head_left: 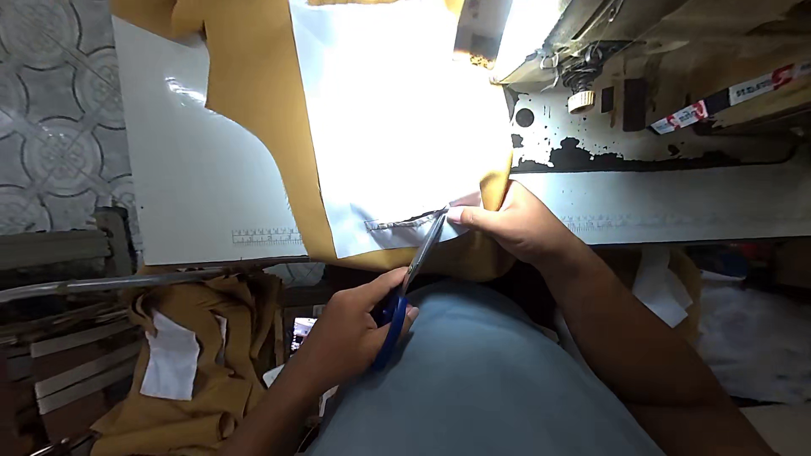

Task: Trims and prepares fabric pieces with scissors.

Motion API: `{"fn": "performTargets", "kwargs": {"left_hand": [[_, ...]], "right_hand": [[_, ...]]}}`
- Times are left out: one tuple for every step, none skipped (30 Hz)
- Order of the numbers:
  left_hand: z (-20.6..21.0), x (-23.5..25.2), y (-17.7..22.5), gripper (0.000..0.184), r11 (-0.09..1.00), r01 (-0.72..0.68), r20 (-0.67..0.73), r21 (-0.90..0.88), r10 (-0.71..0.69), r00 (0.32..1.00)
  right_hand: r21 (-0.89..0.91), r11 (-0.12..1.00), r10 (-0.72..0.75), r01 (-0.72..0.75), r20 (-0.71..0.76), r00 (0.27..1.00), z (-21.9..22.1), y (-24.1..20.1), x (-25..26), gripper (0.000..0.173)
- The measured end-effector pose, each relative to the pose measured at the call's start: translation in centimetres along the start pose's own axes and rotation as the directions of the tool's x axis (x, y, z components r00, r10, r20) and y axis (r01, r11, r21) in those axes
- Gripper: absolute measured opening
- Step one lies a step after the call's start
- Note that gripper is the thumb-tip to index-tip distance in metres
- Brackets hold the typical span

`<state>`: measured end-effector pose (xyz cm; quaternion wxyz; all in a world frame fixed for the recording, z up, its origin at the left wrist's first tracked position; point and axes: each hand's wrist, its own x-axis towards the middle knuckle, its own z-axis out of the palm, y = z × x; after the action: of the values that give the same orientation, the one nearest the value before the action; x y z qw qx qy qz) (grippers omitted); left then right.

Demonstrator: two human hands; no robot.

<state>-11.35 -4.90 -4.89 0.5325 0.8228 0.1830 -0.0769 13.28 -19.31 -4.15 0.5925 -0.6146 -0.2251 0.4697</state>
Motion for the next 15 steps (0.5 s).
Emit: {"fn": "performTargets", "kwargs": {"left_hand": [[-0.2,0.0,0.0,0.050,1.000,0.003,-0.008,0.018,-0.002,1.000],[-0.6,0.0,0.1,0.049,0.999,0.009,-0.014,0.037,-0.008,1.000],[-0.9,0.0,0.3,0.048,0.999,0.016,-0.017,0.050,-0.015,1.000],[-1.3,0.1,0.4,0.047,0.998,0.023,-0.013,0.065,-0.023,1.000],[-1.6,0.2,0.6,0.047,0.996,0.027,-0.005,0.085,-0.027,1.000],[-1.9,0.3,0.7,0.047,0.993,0.028,0.002,0.115,-0.028,1.000],[-2.2,0.5,0.8,0.046,0.989,0.031,0.010,0.147,-0.033,0.999],[-2.4,0.6,0.9,0.047,0.985,0.031,0.019,0.169,-0.035,0.999],[-2.6,0.7,0.9,0.047,0.983,0.029,0.026,0.182,-0.034,0.999],[-2.8,0.7,1.0,0.047,0.981,0.026,0.034,0.190,-0.034,0.999],[-2.9,0.8,1.1,0.047,0.980,0.025,0.042,0.198,-0.034,0.999],[-2.9,0.8,1.1,0.047,0.978,0.019,0.047,0.209,-0.030,0.998],[-2.9,0.9,1.2,0.047,0.974,0.010,0.045,0.224,-0.021,0.999],[-2.9,1.0,1.2,0.047,0.971,0.001,0.045,0.238,-0.012,0.999],[-2.9,1.1,1.1,0.046,0.968,-0.002,0.046,0.251,-0.010,0.999]], "right_hand": [[-0.010,1.000,-0.002,0.002,-0.009,1.000,0.0,0.1,0.0,0.001],[-0.024,1.000,0.001,-0.001,-0.020,1.000,-0.1,0.2,-0.1,0.002],[-0.040,0.999,0.007,-0.008,-0.029,1.000,-0.1,0.2,-0.2,0.003],[-0.052,0.999,0.009,-0.011,-0.036,0.999,-0.1,0.2,-0.2,0.003],[-0.056,0.998,0.007,-0.009,-0.035,0.999,-0.1,0.2,-0.2,0.002],[-0.062,0.998,0.003,-0.005,-0.036,0.999,-0.1,0.2,-0.3,0.002],[-0.066,0.998,-0.005,0.003,-0.037,0.999,-0.2,0.3,-0.3,0.003],[-0.070,0.997,-0.013,0.010,-0.039,0.999,-0.2,0.3,-0.2,0.004],[-0.073,0.997,-0.018,0.015,-0.045,0.999,-0.3,0.4,-0.2,0.006],[-0.080,0.997,-0.014,0.010,-0.053,0.999,-0.3,0.5,-0.2,0.007],[-0.091,0.996,-0.008,0.003,-0.057,0.998,-0.4,0.5,-0.2,0.007],[-0.091,0.996,-0.007,0.002,-0.056,0.998,-0.4,0.5,-0.2,0.006],[-0.086,0.996,-0.009,0.005,-0.052,0.999,-0.4,0.5,-0.2,0.005],[-0.078,0.997,-0.012,0.009,-0.044,0.999,-0.5,0.5,-0.2,0.004],[-0.068,0.998,-0.015,0.012,-0.037,0.999,-0.5,0.5,-0.2,0.004]]}}
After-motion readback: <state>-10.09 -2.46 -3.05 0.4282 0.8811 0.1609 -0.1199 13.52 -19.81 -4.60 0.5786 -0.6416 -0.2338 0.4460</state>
